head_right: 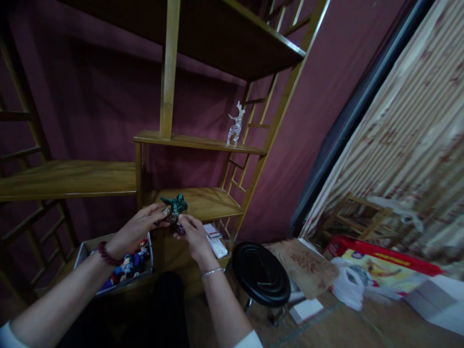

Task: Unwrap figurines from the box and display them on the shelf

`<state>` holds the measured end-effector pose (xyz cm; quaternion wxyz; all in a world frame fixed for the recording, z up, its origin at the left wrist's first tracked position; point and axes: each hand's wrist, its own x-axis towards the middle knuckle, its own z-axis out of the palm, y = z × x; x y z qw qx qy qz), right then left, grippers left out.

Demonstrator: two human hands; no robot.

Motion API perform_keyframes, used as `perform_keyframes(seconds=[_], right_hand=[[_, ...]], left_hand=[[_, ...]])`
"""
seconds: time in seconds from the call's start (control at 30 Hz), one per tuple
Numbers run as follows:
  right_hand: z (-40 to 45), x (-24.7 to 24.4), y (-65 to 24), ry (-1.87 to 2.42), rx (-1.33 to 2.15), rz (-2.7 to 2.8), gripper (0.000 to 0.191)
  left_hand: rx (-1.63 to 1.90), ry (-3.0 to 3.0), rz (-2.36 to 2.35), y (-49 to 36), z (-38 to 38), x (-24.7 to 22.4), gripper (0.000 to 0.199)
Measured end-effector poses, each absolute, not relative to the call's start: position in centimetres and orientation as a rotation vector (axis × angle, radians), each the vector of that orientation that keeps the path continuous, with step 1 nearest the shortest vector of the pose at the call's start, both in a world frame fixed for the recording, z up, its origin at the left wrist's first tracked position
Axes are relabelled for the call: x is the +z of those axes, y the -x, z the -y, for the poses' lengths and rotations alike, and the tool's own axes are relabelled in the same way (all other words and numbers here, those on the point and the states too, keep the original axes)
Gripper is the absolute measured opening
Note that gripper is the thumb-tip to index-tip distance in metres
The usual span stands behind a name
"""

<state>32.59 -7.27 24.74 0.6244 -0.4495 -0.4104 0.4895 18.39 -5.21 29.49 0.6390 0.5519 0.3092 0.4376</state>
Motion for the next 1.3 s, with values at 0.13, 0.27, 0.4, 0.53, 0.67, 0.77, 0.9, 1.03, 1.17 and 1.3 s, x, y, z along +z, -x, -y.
perform_keyframes(seconds=[0.13,0.27,0.4,0.53,0.67,0.77,0.9,1.03,1.17,1.3], right_hand=[[7.3,25.2,-32.8,1.040,1.142,0.959,0.034],[7.3,25.5,-32.9,1.005,1.158,0.994,0.031],[7.2,25.6,-33.0,0.972,1.171,1.049,0.029],[7.0,25.7,-33.1,0.951,1.191,1.081,0.030],[6.8,25.9,-33.0,0.941,1.220,1.084,0.033],[6.7,26.0,-33.0,0.939,1.231,1.072,0.039],[6.4,25.9,-33.1,0.943,1.218,1.104,0.041],[6.1,25.8,-33.3,0.965,1.211,1.130,0.039],[5.9,25.7,-33.3,0.978,1.214,1.128,0.037],[5.8,25.7,-33.1,0.957,1.214,1.149,0.032]], left_hand=[[0.983,-1.243,-0.744,-18.5,4.6,29.6,0.036],[1.001,-1.228,-0.741,-18.6,4.0,29.3,0.033],[1.006,-1.232,-0.738,-18.6,3.5,29.3,0.030],[0.997,-1.254,-0.741,-18.6,3.2,29.7,0.029],[1.009,-1.258,-0.775,-18.5,3.2,30.2,0.030],[1.005,-1.251,-0.791,-18.6,3.1,30.5,0.027],[1.001,-1.268,-0.798,-18.9,3.1,30.8,0.026],[1.004,-1.277,-0.836,-19.1,3.0,30.7,0.027],[1.001,-1.289,-0.863,-19.0,2.8,30.6,0.028],[0.989,-1.297,-0.877,-18.7,2.8,30.6,0.026]])
